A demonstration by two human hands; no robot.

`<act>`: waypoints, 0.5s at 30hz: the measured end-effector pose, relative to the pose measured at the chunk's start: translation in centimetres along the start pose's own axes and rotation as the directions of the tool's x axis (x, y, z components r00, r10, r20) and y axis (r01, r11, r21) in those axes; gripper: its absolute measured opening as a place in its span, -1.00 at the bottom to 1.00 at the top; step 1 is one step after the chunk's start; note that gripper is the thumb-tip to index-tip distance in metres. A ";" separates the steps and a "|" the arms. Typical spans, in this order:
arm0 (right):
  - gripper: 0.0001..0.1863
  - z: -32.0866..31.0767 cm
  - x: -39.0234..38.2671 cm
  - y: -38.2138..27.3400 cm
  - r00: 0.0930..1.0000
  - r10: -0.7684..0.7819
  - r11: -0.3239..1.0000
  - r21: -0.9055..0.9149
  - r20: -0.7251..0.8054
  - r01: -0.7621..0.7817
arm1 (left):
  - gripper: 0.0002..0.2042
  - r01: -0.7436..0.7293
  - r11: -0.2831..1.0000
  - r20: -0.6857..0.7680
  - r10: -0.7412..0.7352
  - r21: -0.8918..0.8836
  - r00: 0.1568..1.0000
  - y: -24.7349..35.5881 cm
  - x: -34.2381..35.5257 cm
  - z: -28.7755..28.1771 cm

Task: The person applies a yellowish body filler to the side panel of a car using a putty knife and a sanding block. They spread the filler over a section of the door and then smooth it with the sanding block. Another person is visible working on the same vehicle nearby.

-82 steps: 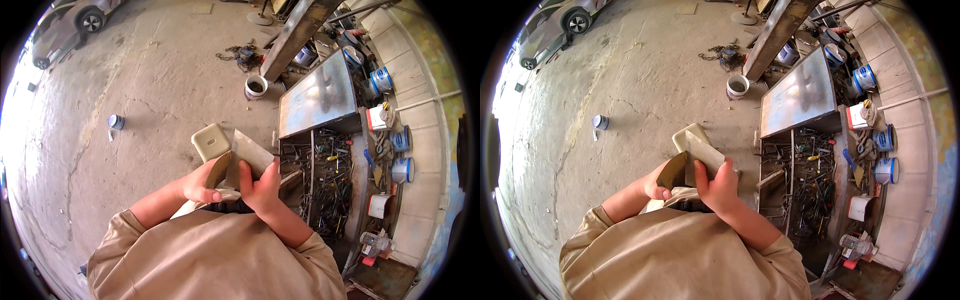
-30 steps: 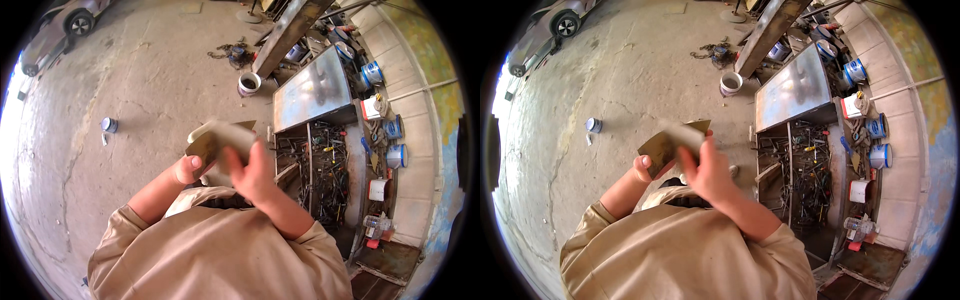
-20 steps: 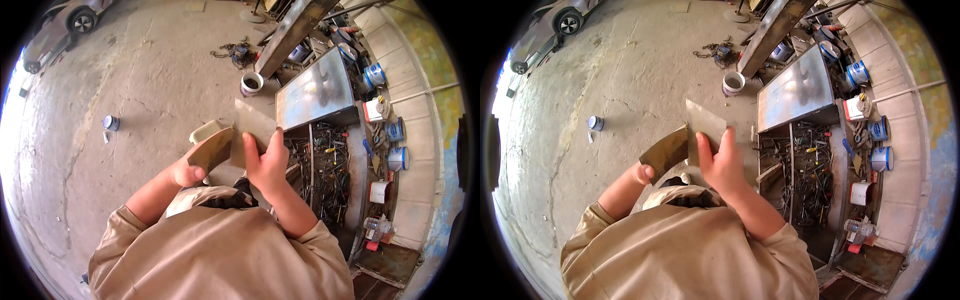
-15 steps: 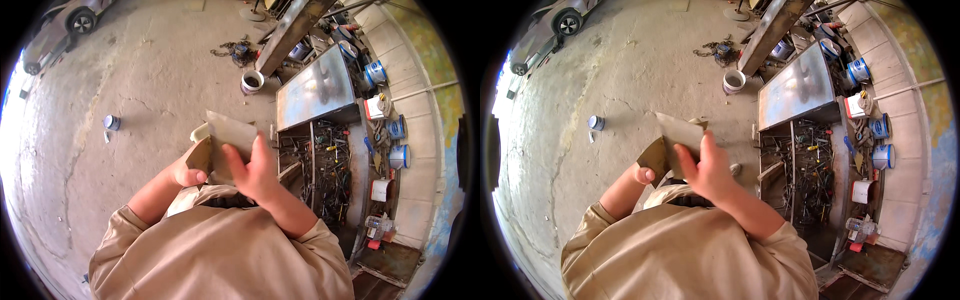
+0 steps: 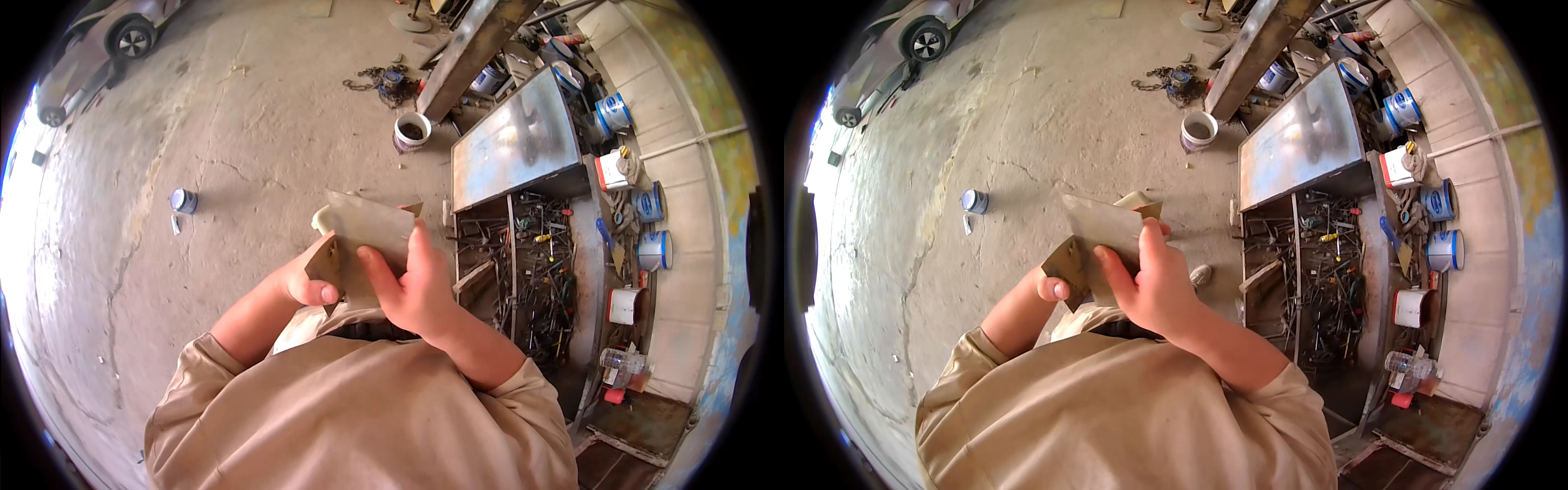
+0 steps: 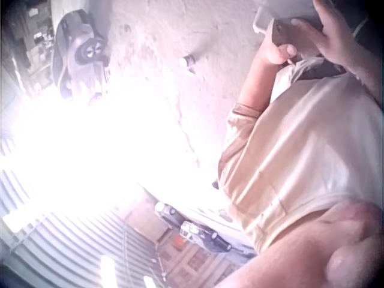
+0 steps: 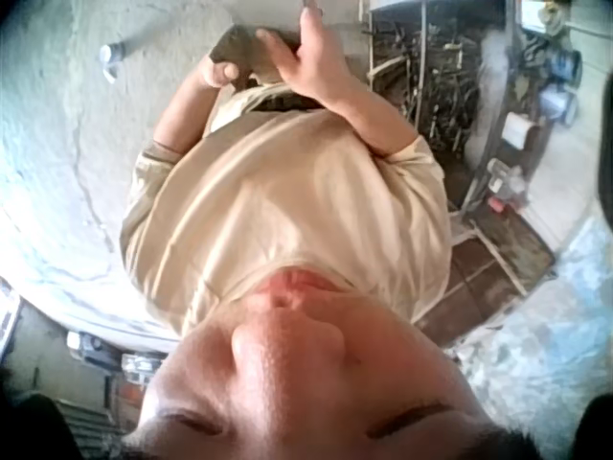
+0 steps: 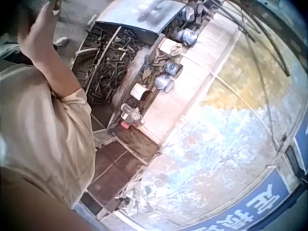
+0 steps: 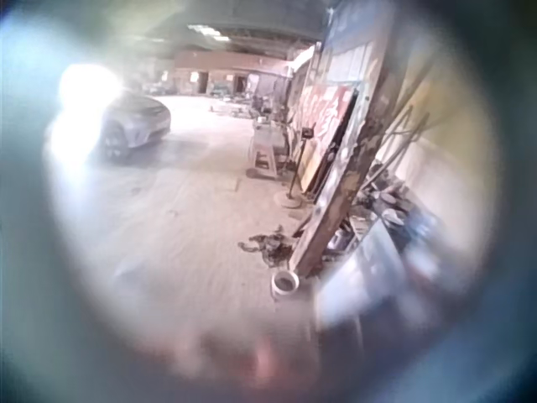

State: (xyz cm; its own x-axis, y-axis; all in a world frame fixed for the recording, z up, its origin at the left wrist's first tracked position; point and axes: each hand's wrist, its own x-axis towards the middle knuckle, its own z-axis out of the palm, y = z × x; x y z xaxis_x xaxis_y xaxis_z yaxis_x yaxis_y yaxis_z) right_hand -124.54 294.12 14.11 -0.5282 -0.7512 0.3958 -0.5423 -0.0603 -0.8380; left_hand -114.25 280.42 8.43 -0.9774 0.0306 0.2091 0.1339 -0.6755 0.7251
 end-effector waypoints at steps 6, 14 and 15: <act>-0.67 -0.4 -0.4 1.3 0.996 0.004 0.994 -0.104 -0.088 -0.013 | -0.36 0.128 0.988 -0.133 -0.117 0.084 0.984 0.4 -1.2 0.1; -0.69 -0.4 -1.2 1.6 0.994 -0.013 0.993 -0.114 -0.104 0.001 | -0.42 0.163 0.847 -0.210 -0.063 0.506 0.976 1.7 -1.0 2.6; -0.69 -0.3 -1.3 1.7 0.994 -0.035 0.995 -0.096 -0.101 0.025 | -0.44 0.167 0.860 -0.208 -0.073 0.482 0.976 1.8 -1.0 2.8</act>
State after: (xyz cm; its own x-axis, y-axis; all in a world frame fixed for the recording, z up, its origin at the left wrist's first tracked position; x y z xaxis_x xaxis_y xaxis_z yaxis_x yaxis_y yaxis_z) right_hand -124.94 295.20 12.31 -0.5722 -0.6788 0.4602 -0.6157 -0.0152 -0.7878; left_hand -112.62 281.28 11.38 -0.9972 -0.0738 0.0150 0.0310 -0.2210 0.9748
